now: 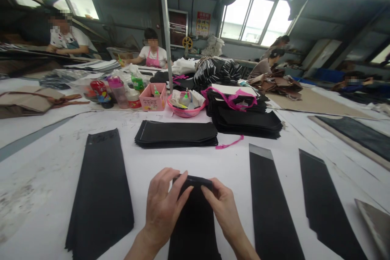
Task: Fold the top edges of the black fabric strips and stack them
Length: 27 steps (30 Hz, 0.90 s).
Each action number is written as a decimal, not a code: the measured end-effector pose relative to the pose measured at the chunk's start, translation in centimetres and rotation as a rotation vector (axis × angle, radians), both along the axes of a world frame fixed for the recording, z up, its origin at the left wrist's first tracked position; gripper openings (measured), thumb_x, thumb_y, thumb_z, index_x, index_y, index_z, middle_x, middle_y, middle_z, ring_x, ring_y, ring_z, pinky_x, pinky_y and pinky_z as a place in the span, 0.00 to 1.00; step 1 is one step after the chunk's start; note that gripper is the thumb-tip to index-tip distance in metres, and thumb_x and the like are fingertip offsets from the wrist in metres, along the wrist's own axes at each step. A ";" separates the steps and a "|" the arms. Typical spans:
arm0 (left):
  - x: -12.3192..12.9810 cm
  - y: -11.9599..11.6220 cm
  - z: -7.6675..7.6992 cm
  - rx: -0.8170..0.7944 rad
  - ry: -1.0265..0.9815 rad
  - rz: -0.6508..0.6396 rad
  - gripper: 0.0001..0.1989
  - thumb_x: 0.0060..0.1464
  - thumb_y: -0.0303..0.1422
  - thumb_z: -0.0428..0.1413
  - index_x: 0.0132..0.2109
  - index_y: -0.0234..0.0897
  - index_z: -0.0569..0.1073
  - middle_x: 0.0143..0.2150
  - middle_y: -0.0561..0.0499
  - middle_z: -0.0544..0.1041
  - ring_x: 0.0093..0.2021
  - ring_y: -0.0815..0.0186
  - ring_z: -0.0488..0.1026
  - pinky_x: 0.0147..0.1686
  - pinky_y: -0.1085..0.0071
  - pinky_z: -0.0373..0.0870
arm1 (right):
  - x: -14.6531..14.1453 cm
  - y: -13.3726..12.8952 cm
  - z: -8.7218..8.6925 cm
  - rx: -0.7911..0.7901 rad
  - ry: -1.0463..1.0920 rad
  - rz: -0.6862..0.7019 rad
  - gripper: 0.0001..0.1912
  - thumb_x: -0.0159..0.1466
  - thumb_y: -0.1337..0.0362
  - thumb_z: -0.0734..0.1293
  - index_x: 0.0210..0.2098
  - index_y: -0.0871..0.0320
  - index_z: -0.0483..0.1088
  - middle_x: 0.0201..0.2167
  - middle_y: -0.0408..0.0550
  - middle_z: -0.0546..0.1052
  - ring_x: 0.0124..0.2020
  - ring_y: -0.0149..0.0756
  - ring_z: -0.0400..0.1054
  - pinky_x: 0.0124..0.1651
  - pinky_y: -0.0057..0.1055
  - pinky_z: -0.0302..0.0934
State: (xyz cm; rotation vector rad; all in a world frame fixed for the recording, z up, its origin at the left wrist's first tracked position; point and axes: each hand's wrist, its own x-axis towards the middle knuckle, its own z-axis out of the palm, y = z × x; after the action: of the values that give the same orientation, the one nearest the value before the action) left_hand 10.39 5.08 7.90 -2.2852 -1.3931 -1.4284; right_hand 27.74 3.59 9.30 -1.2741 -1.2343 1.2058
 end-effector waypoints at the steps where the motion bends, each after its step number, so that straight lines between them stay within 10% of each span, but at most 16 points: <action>1: 0.1 0.1 0.5 0.021 0.051 -0.047 0.17 0.53 0.26 0.59 0.50 0.39 0.71 0.44 0.46 0.72 0.50 0.57 0.66 0.51 0.56 0.65 | -0.1 0.0 0.2 0.022 -0.023 0.000 0.10 0.62 0.59 0.66 0.35 0.59 0.73 0.29 0.43 0.71 0.32 0.33 0.62 0.34 0.27 0.57; 12: 0.4 1.6 1.6 0.039 0.209 -0.266 0.10 0.55 0.21 0.55 0.45 0.31 0.72 0.36 0.47 0.74 0.43 0.61 0.67 0.44 0.61 0.69 | -0.7 -0.4 0.4 0.082 -0.087 0.001 0.11 0.64 0.59 0.63 0.28 0.58 0.68 0.26 0.40 0.64 0.28 0.30 0.56 0.31 0.26 0.53; 27: 0.9 1.5 1.2 -0.095 0.301 -0.196 0.06 0.58 0.23 0.49 0.35 0.35 0.69 0.31 0.49 0.68 0.36 0.62 0.65 0.37 0.63 0.65 | -0.7 -0.7 -0.3 0.032 -0.125 0.069 0.13 0.62 0.60 0.64 0.24 0.58 0.63 0.21 0.37 0.58 0.24 0.27 0.50 0.26 0.26 0.46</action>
State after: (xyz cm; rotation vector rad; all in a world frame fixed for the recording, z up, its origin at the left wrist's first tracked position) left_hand 11.25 6.54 9.15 -2.6249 -1.2000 -1.0207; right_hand 27.04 2.89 9.02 -1.3089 -1.3930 1.1647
